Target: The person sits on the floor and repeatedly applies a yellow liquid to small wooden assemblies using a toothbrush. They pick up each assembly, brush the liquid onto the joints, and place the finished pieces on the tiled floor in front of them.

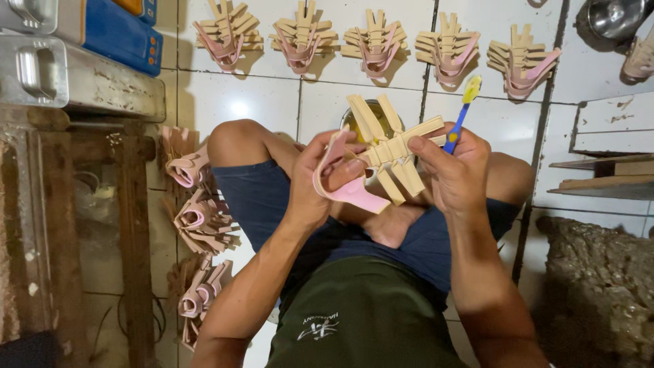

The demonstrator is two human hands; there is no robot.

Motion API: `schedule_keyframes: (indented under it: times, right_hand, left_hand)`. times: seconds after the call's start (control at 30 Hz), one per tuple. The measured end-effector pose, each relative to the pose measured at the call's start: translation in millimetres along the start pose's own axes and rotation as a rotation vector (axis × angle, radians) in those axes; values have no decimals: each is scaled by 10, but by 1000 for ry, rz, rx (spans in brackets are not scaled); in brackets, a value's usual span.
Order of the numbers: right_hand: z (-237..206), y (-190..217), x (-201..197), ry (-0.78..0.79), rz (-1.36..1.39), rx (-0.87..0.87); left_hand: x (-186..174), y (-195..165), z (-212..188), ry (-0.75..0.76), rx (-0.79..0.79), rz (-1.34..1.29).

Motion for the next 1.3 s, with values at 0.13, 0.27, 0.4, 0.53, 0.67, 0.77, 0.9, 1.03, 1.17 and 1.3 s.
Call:
schedule_keyframes:
  times: [0.13, 0.27, 0.4, 0.53, 0.67, 0.77, 0.9, 1.03, 1.17, 1.3]
  right_hand:
    - [-46, -47, 57, 16, -68, -31]
    - [-40, -92, 45, -34, -103, -37]
    - [-15, -186, 6, -76, -97, 2]
    - [117, -388, -8, -12, -63, 96]
    - [404, -514, 3, 179, -488, 78]
    - [489, -475, 226, 310, -1150, -246]
    - [585, -583, 487, 355, -1515, -310]
    - [630, -650, 549, 435, -1709, -287]
    - [577, -535, 259, 382, -1618, -342]
    - [508, -264, -214, 403, -1889, -348]
  left_hand:
    - [76, 90, 17, 43, -80, -108]
    - [26, 134, 16, -47, -70, 31]
    - [-93, -28, -26, -126, 186, 97]
    - [-454, -171, -135, -279, 304, 457]
    - [-971, -220, -202, -396, 212, 284]
    - [-1105, -364, -262, -334, 272, 154]
    - [-1130, -400, -300, -346, 239, 210]
    - [-1091, -442, -304, -321, 250, 214]
    - [-1193, -439, -275, -342, 188, 112]
    - [-1163, -412, -152, -308, 129, -21]
Point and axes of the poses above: each hand's wrist, its own z-axis towards the middle knuckle, its own x-axis out of the palm, y = z × x, the point moved 9 cm from there along z, towards the middle knuckle, and after that the axes turned 4 degrees about z, right-handed, at the moved point
